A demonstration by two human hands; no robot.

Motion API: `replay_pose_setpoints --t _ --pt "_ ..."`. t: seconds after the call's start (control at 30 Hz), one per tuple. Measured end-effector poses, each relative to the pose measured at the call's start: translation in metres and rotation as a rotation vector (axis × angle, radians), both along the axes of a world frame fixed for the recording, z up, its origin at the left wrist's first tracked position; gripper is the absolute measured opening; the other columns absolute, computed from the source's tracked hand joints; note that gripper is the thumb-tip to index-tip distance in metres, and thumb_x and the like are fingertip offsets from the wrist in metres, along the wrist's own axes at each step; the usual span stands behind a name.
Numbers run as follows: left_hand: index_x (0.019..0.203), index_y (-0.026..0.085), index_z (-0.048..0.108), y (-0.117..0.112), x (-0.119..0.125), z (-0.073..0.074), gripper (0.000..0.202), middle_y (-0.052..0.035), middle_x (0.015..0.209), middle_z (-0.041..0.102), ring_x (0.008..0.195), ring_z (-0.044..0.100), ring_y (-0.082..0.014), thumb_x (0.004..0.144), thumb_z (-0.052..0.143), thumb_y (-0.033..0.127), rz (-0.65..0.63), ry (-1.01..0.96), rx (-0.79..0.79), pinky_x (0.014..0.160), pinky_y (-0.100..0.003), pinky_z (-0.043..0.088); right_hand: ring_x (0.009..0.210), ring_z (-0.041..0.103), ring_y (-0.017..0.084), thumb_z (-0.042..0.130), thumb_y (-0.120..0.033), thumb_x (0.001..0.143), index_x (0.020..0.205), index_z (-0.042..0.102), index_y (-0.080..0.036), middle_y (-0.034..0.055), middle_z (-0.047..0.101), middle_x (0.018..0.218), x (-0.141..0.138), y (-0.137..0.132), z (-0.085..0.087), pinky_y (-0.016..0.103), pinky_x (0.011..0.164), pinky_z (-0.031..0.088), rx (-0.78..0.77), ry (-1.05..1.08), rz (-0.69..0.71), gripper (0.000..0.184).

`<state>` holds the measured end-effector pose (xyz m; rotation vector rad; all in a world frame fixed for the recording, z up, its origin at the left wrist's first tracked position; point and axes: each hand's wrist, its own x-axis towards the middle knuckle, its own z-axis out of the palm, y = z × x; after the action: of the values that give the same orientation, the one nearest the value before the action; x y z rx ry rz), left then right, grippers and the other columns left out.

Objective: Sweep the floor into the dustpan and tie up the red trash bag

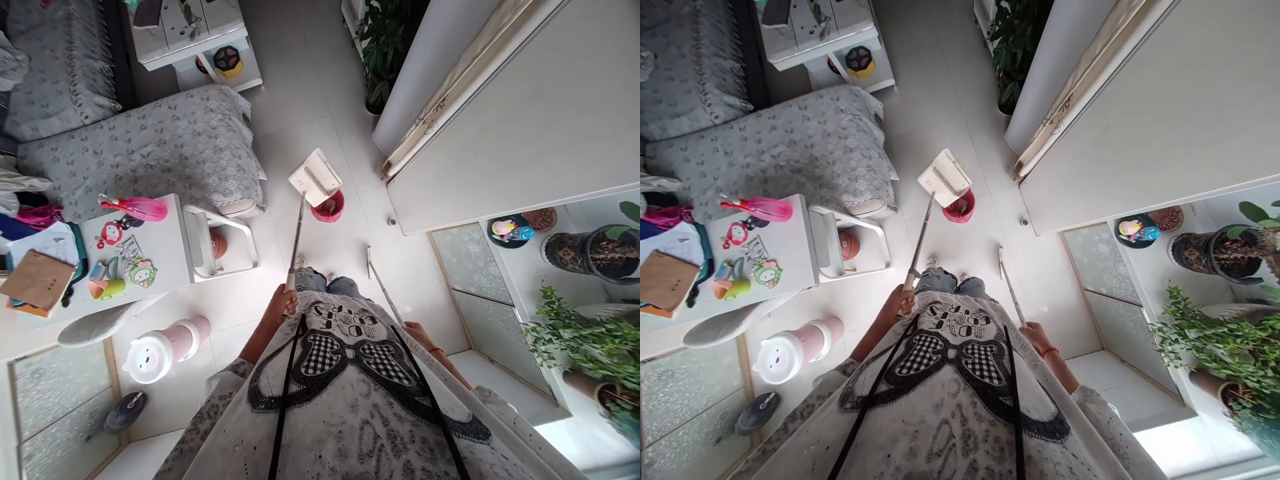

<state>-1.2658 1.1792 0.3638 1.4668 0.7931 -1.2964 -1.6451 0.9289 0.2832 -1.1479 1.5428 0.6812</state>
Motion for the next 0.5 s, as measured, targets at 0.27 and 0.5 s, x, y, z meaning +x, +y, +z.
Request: replay_pose_setpoints --t 0.27,0.5 --pt "0.104 0.012 0.061 -0.019 0.068 0.033 0.019 0.0093 0.067 0.039 0.037 0.037 0.0002 0.108 0.043 0.005 0.572 0.293 -0.143 0.036 -0.007 0.025 0.047 0.053 0.012 0.06 -0.008 0.084 0.073 0.052 -0.022 0.0 0.054 0.06 0.114 -0.094 -0.047 0.021 0.045 0.043 0.032 0.002 0.115 0.02" --pt "0.118 0.016 0.06 -0.013 0.058 0.045 0.037 0.0103 0.064 0.038 0.028 0.045 -0.0036 0.118 0.023 0.012 0.84 0.3 -0.063 0.027 -0.008 0.031 0.058 0.065 0.014 0.059 -0.012 0.104 0.136 0.066 -0.016 0.0028 0.067 0.082 0.314 -0.208 -0.162 0.028 0.065 0.062 -0.038 0.067 0.53 0.033"
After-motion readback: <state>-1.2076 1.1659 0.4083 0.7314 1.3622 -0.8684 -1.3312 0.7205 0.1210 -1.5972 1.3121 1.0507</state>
